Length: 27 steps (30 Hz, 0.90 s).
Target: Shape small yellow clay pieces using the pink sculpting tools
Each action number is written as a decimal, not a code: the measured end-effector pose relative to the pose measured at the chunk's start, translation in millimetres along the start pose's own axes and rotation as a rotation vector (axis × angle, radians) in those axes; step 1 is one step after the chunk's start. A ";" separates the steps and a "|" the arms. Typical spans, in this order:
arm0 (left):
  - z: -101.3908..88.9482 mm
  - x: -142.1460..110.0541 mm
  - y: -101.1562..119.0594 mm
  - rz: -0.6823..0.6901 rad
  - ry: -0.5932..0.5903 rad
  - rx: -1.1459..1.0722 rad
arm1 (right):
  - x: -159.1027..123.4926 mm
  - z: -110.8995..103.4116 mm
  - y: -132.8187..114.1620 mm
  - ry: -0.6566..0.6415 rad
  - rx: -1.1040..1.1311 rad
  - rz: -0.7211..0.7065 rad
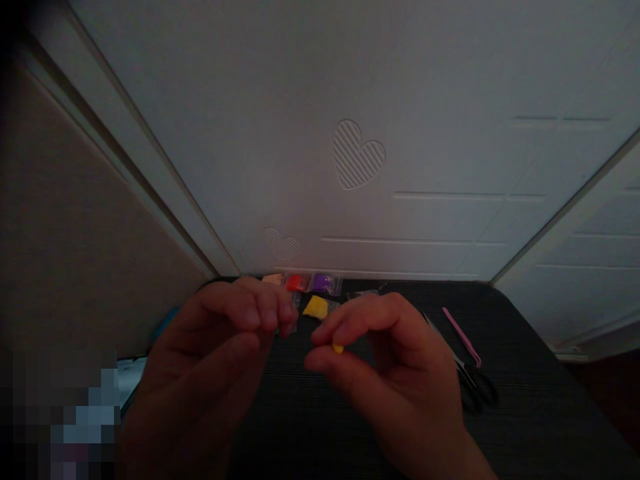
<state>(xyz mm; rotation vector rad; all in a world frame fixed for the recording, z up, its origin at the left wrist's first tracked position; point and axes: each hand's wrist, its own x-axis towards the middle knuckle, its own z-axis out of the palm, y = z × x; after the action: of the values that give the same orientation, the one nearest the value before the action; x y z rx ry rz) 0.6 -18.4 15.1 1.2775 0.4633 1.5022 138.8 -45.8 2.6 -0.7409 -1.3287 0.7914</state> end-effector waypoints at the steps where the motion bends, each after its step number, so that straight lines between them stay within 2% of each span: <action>1: 0.4 0.1 0.0 -0.001 0.004 0.001 | 0.3 0.0 0.0 0.000 -0.001 0.000; 10: -1.3 -0.6 -1.0 -0.004 -0.010 -0.005 | 0.8 8.7 -5.7 0.060 -0.193 -0.032; 18: 1.6 -0.6 0.3 0.000 0.013 0.016 | -0.2 0.7 -0.1 -0.018 -0.057 -0.026; 27: -0.5 -0.5 -0.3 -0.007 -0.002 0.028 | -0.1 3.6 0.8 -0.004 -0.011 -0.065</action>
<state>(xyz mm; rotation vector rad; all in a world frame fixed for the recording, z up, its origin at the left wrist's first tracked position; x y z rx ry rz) 0.2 -18.6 14.5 1.2978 0.4882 1.4932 135.2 -45.4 2.3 -0.7013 -1.3553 0.7350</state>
